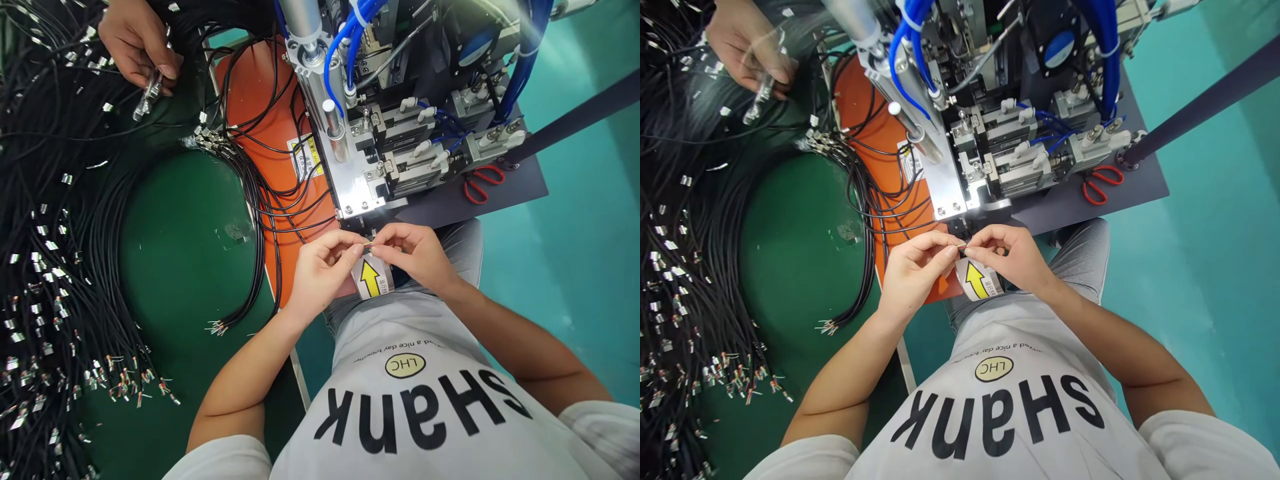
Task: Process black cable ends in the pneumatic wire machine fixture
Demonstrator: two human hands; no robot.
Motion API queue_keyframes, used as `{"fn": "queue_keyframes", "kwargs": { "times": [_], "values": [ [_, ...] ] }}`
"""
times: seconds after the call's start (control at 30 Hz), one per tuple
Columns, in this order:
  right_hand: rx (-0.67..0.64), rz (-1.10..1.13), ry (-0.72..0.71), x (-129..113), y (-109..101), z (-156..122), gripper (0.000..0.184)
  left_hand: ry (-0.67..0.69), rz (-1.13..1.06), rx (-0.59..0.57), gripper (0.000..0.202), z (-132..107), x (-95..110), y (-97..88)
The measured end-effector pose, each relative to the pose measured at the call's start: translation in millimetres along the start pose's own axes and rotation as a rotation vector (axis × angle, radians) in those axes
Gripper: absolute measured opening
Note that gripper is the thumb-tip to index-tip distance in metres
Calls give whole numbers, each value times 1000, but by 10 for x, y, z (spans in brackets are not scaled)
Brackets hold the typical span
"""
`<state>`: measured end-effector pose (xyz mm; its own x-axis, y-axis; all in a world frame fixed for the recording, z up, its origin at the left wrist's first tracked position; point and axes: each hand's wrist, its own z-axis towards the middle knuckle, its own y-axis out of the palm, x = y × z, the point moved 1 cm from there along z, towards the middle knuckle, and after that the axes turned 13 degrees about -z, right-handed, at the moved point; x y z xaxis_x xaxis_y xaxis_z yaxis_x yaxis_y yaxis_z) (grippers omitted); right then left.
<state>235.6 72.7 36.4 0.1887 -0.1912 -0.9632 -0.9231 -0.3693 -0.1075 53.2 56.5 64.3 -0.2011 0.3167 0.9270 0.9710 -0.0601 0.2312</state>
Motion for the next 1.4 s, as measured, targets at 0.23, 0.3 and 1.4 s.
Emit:
{"fn": "queue_keyframes", "kwargs": {
  "times": [0.23, 0.3, 1.4],
  "values": [
    [202, -372, -205, -91, 38, -55, 3, -28, -33, 14, 20, 12, -22, -19],
    [246, -437, -245, -111, 33, -71, 3, -36, -40, 22, 20, 12, -18, -14],
    [218, -189, -58, -78, 280, -73, 12, -71, -141, -2, 16, 76, -47, -69]
  ]
}}
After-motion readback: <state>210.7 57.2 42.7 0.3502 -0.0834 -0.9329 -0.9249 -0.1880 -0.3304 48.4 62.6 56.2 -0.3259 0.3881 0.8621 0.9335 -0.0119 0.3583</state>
